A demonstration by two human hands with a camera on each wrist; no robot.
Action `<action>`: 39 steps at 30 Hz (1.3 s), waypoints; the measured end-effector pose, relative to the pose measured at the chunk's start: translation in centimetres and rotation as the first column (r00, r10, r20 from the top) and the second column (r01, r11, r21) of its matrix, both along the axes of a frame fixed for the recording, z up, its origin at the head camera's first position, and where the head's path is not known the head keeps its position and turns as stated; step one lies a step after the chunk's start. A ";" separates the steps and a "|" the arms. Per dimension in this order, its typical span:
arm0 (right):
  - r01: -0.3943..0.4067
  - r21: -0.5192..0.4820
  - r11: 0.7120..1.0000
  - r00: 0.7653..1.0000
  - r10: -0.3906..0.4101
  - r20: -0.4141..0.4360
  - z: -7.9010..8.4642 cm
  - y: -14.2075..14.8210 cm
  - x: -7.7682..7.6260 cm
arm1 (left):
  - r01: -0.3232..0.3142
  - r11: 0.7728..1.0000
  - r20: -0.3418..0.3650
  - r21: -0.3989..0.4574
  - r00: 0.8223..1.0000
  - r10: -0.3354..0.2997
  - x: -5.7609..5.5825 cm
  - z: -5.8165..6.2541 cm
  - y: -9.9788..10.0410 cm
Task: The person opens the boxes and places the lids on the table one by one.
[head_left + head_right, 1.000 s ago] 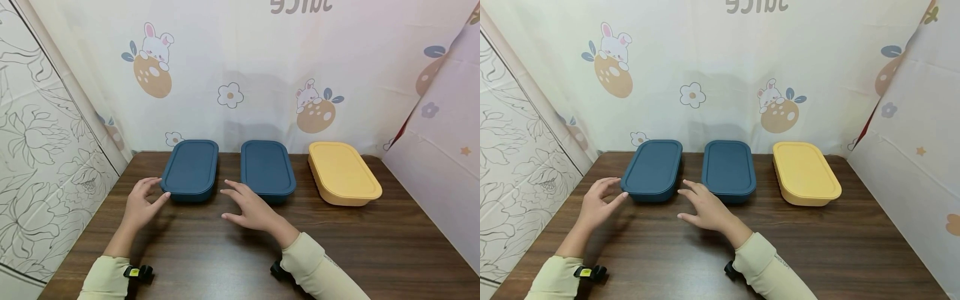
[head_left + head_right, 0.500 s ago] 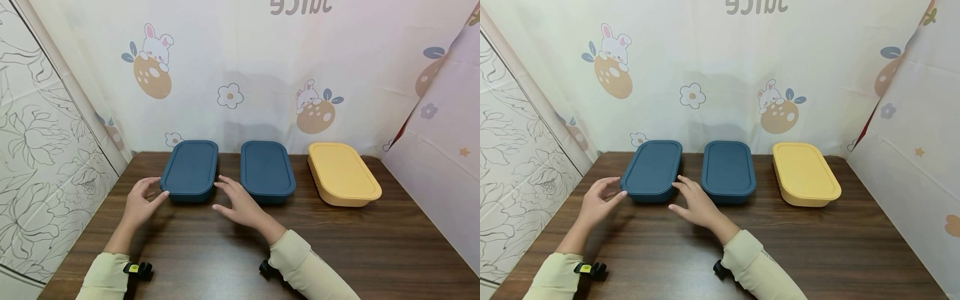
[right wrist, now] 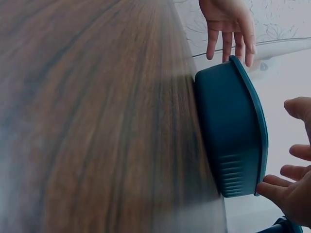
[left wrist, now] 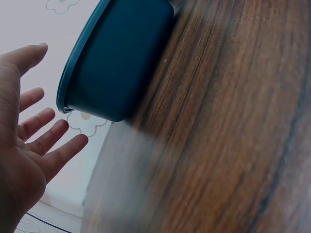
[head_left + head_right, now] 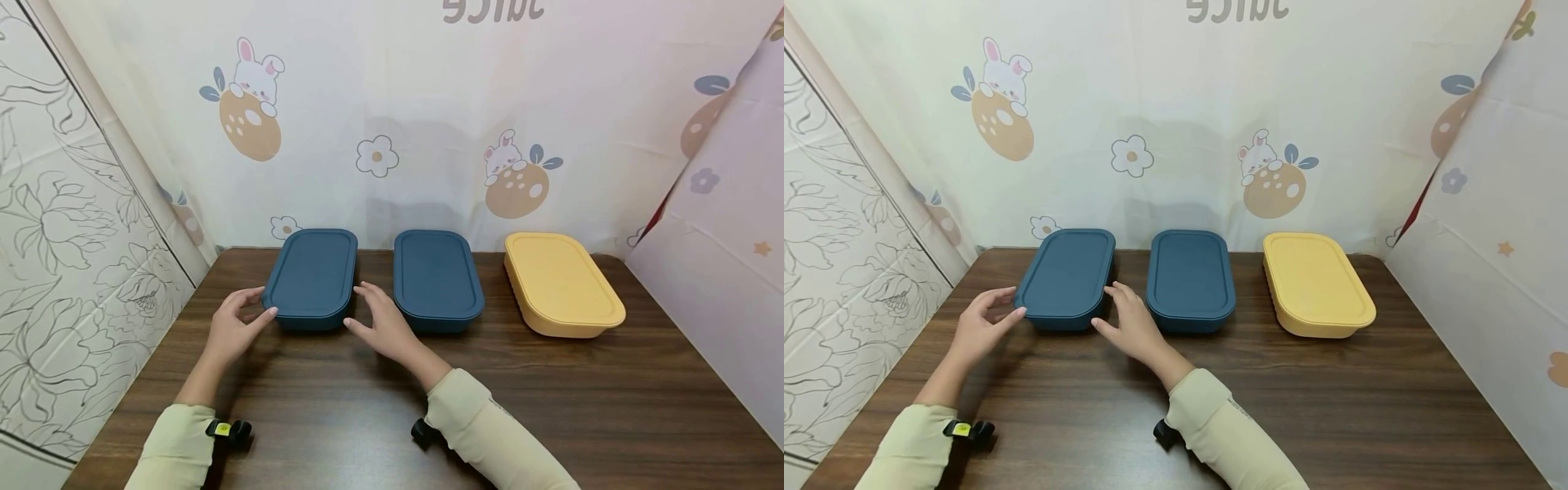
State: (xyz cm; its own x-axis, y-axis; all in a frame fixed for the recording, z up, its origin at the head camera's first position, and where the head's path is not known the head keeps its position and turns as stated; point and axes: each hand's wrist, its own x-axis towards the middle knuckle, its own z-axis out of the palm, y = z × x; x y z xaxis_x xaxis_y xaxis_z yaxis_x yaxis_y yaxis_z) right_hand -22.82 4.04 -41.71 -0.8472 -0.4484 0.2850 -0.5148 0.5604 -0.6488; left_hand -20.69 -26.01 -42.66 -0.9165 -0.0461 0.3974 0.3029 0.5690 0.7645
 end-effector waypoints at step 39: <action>0.218 -0.602 0.768 0.803 0.210 0.558 -2.0 -3.1 -3.3 | 0.185 0.769 0.337 0.612 0.819 -0.465 -4.7 -0.9 -2.9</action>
State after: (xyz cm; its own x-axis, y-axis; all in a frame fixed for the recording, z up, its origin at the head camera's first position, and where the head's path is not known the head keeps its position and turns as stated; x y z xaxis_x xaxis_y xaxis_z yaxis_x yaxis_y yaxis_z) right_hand -26.14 0.90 -43.67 -0.9359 -0.3499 -0.0400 0.0686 -0.0697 -0.9952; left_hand -25.35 -28.91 -43.59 -0.9749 0.2165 -0.0526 -0.0625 -0.0389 0.9973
